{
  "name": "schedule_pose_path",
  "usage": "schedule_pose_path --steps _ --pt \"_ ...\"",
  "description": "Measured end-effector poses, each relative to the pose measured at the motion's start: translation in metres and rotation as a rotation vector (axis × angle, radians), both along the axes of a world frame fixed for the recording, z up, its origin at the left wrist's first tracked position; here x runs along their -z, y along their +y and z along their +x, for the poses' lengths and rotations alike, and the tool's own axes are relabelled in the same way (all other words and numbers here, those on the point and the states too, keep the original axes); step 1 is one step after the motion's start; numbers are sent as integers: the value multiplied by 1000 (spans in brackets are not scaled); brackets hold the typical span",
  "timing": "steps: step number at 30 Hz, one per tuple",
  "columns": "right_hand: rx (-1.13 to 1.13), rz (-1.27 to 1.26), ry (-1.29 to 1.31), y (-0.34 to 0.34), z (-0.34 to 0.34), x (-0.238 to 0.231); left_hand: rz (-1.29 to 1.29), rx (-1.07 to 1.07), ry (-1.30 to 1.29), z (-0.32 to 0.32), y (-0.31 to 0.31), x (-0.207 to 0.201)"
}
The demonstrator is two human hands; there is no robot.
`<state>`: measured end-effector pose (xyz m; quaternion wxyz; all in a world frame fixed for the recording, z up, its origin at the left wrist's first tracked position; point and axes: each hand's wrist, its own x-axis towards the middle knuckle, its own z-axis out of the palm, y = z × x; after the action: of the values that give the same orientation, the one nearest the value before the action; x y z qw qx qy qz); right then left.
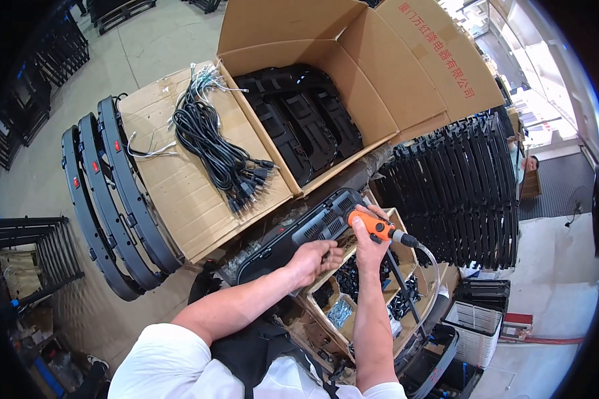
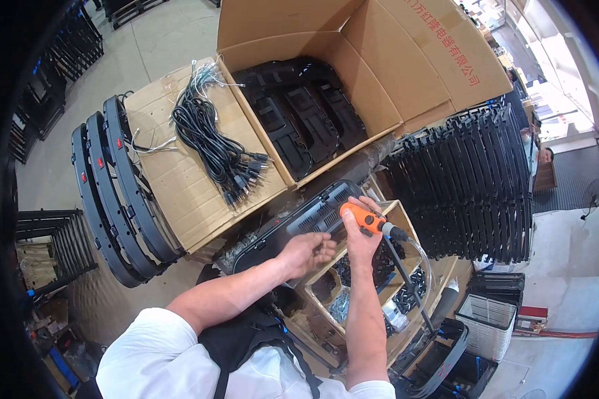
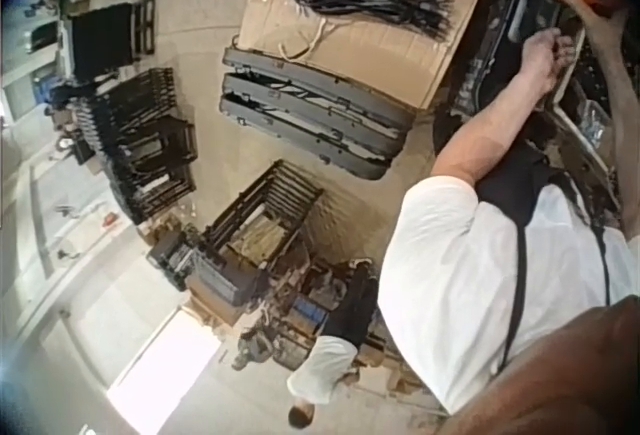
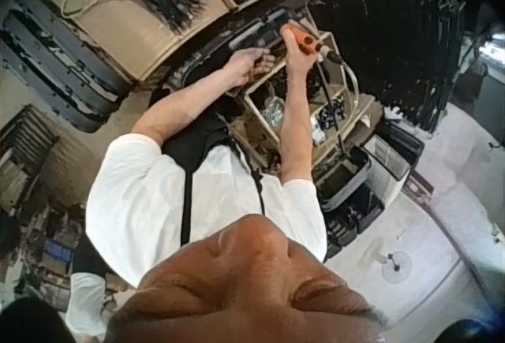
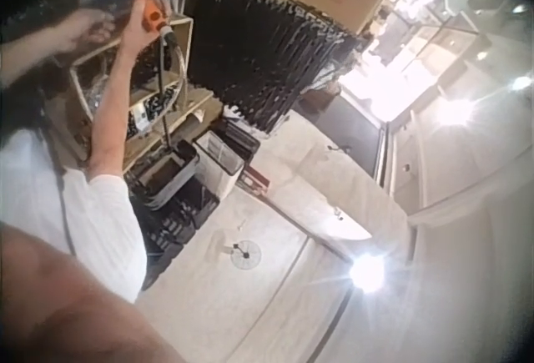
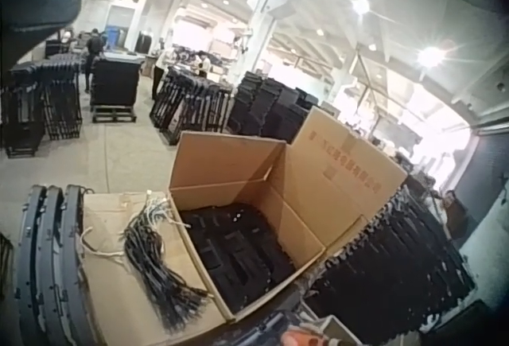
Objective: Assembling a plastic housing for fitness equipment by attaching components with screws and cable ties.
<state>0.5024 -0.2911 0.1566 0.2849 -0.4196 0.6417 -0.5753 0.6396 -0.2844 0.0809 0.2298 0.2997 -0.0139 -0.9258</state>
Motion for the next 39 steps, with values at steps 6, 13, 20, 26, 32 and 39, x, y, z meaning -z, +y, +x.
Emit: schedule_pose_path --steps 6,13,20,26,32,39 --pt "-45 18 -37 -11 -3 10 -108 114 16 21 28 19" --pt "-121 34 -21 -27 -3 9 -190 154 -24 39 39 23" --pt "-153 105 89 -42 -2 10 -72 110 -38 63 58 28" --pt "-120 90 53 -32 2 2 12 34 -65 72 69 23" --pt "-199 -21 -88 61 50 -37 167 -201 34 89 70 29" --pt "-210 44 -158 126 80 -29 192 -301 106 91 70 28"
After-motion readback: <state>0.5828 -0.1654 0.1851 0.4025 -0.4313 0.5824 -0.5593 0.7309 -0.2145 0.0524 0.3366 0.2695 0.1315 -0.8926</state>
